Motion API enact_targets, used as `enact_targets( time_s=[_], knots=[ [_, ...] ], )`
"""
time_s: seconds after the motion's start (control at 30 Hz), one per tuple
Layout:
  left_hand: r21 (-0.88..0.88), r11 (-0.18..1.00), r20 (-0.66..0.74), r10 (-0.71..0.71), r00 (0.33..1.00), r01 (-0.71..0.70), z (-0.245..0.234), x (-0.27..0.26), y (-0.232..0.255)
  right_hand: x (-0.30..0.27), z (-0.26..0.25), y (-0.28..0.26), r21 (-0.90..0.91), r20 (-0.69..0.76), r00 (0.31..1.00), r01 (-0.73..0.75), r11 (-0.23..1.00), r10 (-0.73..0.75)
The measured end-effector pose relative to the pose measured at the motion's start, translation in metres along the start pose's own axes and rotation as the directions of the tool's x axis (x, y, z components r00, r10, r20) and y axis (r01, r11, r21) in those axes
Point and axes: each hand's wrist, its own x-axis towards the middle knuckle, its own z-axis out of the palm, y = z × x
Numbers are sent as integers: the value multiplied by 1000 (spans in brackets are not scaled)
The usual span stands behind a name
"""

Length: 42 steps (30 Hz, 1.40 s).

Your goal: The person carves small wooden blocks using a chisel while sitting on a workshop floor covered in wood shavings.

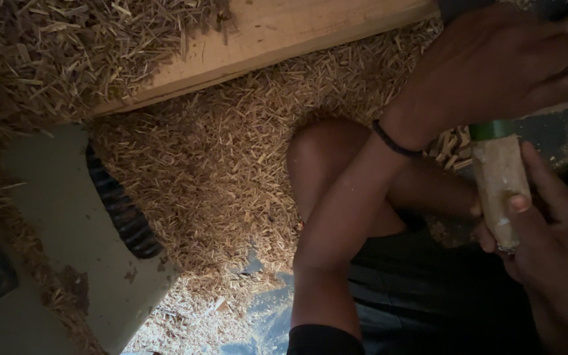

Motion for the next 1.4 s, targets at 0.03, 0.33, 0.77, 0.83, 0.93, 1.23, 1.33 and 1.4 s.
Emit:
enact_targets(
  time_s=[0.03,0.33,0.77,0.83,0.93,1.23,1.33,1.4],
  knots=[
    [-6,1000,2,6,1000,-6,1,0,0,0,0,-1,-82,-35,998,-47,996,45],
    [-30,1000,-70,-5,998,3,2,-2,0,-2,7,-10,-90,-44,998,-46,995,42],
    [-39,999,-88,13,996,-17,-1,-1,0,-4,9,-14,-101,-75,993,-95,990,88],
    [-49,997,-120,47,992,-54,1,0,-2,-3,7,-12,-77,-44,997,-68,995,65],
    [22,995,-112,95,989,-93,5,1,-3,-1,3,-8,-146,-47,996,-84,986,77],
    [-3,999,-111,33,993,-34,1,-3,2,-1,3,-5,-70,-7,1000,-29,997,28],
    [-8,999,-99,47,994,-48,0,-3,2,-2,7,-11,-69,-10,1000,-19,997,18],
    [-1,1000,-90,31,995,-31,2,-2,1,-3,8,-13,-89,-25,999,-33,995,30]
  ],
)
